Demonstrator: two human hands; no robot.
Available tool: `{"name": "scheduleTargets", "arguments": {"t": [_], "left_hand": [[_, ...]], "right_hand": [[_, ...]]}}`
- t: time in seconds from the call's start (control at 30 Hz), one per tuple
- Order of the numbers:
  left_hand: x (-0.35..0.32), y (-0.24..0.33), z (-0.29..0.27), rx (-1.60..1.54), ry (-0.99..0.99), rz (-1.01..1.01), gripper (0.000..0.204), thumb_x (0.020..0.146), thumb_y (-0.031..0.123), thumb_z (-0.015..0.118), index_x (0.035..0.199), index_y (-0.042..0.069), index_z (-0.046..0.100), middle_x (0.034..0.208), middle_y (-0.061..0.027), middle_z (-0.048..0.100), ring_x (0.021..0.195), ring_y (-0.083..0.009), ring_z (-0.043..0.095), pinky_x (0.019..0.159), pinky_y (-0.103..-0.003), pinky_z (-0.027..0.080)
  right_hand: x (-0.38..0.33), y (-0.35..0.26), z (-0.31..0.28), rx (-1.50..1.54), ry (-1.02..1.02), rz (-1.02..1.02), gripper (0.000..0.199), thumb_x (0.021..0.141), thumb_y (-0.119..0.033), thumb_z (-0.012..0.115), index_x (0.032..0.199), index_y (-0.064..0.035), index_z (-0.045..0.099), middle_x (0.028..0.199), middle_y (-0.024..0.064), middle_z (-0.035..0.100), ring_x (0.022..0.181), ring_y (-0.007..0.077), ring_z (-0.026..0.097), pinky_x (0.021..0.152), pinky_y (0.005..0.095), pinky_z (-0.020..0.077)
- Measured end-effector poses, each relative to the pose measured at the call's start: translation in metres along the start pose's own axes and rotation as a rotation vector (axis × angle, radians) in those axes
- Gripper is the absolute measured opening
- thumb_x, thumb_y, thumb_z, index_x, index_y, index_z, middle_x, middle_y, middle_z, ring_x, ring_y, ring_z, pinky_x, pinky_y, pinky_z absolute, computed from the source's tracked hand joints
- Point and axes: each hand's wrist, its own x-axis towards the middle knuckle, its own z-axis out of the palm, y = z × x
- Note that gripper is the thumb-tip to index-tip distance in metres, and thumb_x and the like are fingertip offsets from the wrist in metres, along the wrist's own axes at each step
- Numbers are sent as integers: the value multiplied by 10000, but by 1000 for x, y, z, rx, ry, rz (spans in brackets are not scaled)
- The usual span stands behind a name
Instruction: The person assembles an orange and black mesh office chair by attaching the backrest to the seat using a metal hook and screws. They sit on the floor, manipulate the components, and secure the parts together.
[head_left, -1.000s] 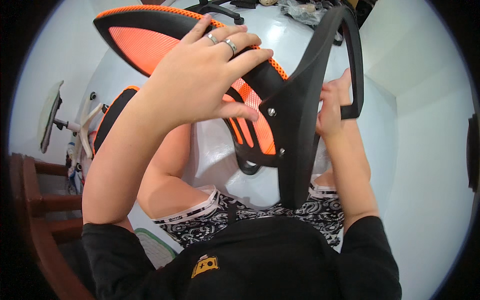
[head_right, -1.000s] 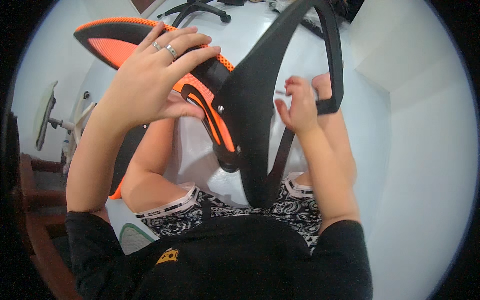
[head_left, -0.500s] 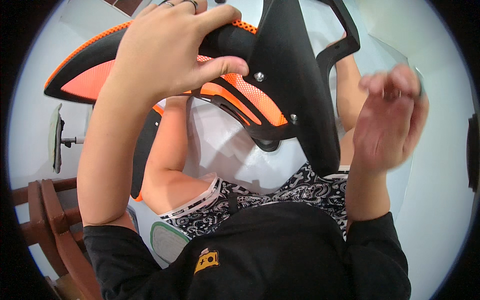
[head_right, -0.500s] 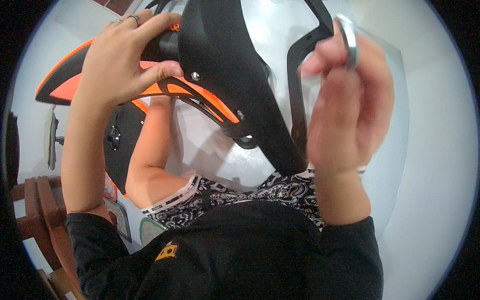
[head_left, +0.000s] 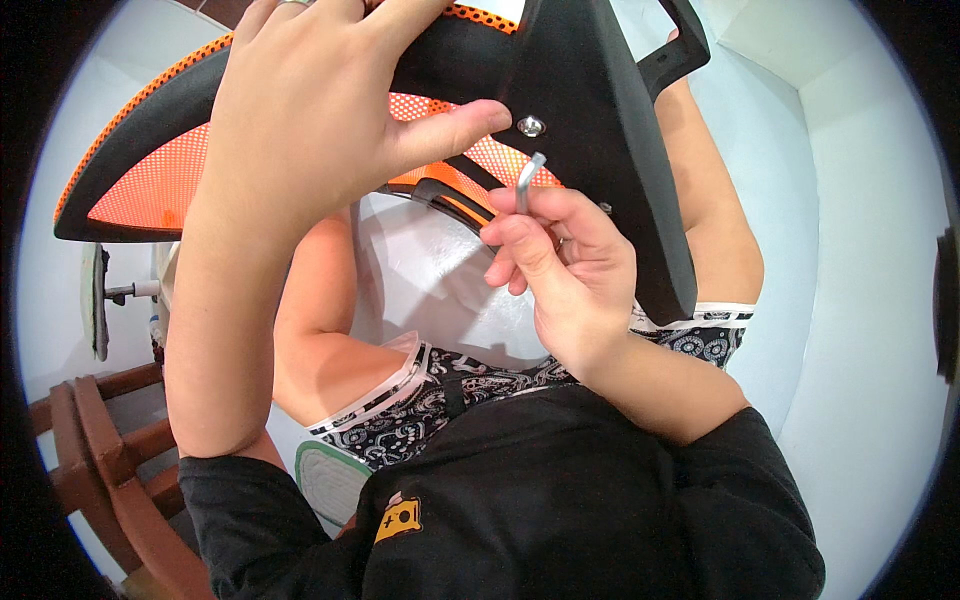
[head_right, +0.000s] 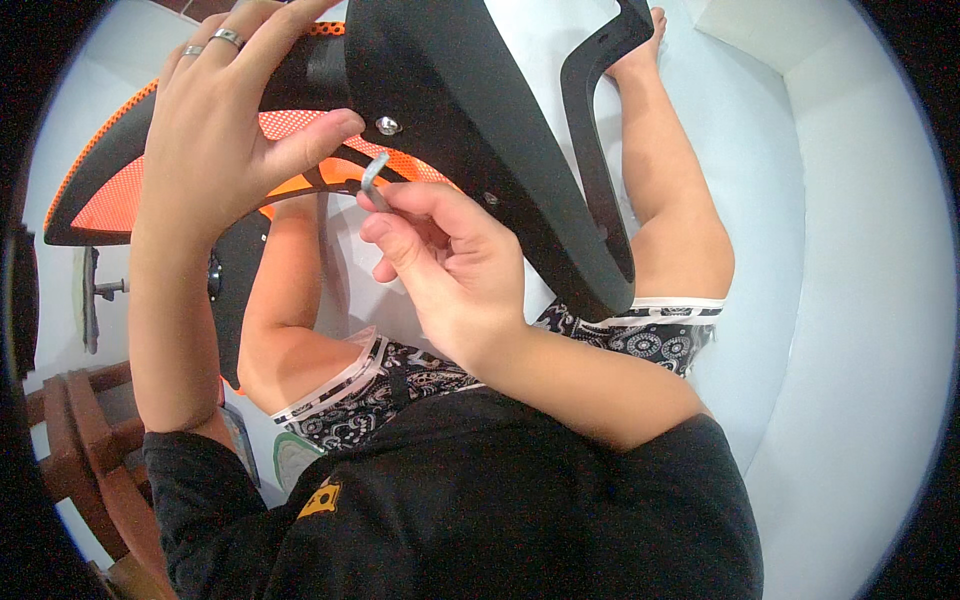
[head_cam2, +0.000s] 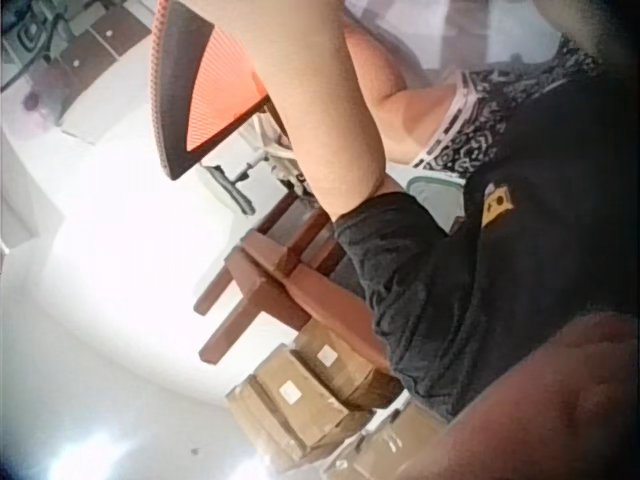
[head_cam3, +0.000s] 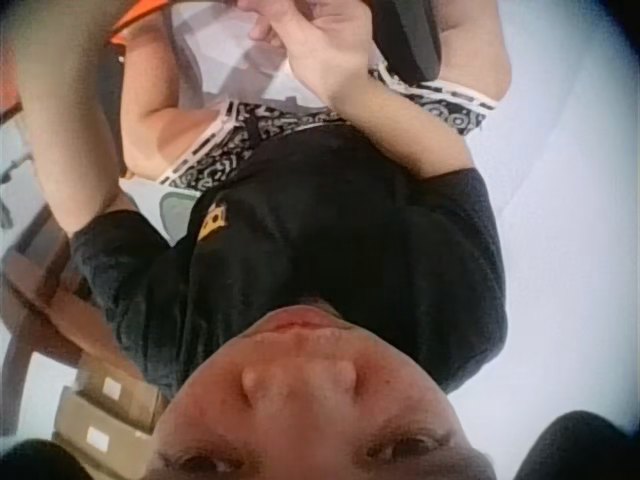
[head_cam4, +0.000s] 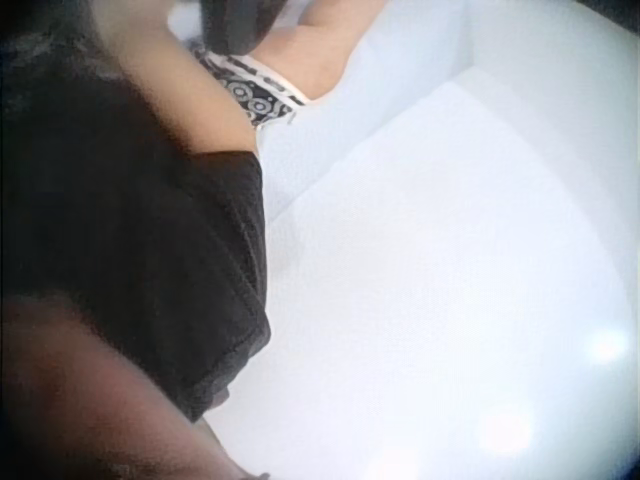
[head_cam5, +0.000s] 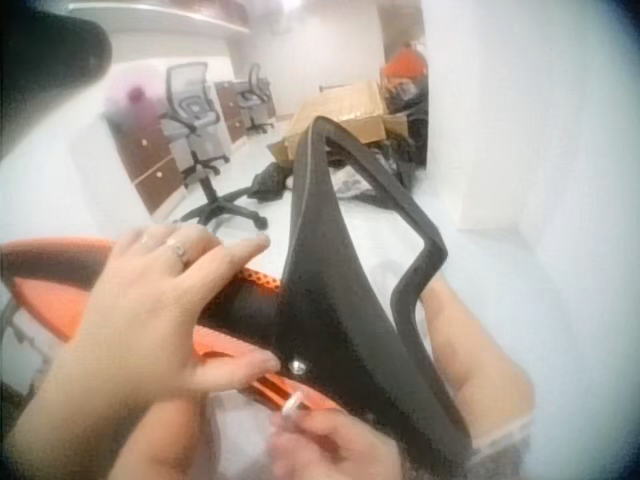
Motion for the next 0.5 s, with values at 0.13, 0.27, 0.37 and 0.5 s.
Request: {"name": "scheduleTargets", "arguments": {"t": [0.13,0.27,0.37,0.5], "left_hand": [[-10,-7,17,-50,209,115,718,689,610,615,1124,40,581,909,-112,550,870,-257,520,848,-410,359],[-14,-14,28,-182,208,158,729,697,644,587,1124,54,583,963,-126,549,944,-280,527,931,-528,303],[-11,-11,5,-182,50,173,737,699,671,567,1130,74,583,998,-125,545,999,-287,527,979,-607,234],[-12,1,-13,-56,-356,-22,737,701,684,555,1147,97,577,1027,-125,536,1043,-297,516,1005,-656,162]], "right_hand": [[2,6,4,13,18,49,209,910,-126,557,1075,2,571,919,81,645,662,81,578,555,197,460],[2,7,7,46,58,95,225,911,-174,567,1068,-14,588,909,58,647,649,65,567,520,182,435],[3,5,13,3,135,111,231,941,-159,508,1108,-2,536,835,82,631,610,94,566,496,207,416],[1,12,14,90,126,97,240,930,-188,532,1093,-14,558,839,56,629,613,77,556,486,193,406]]}}
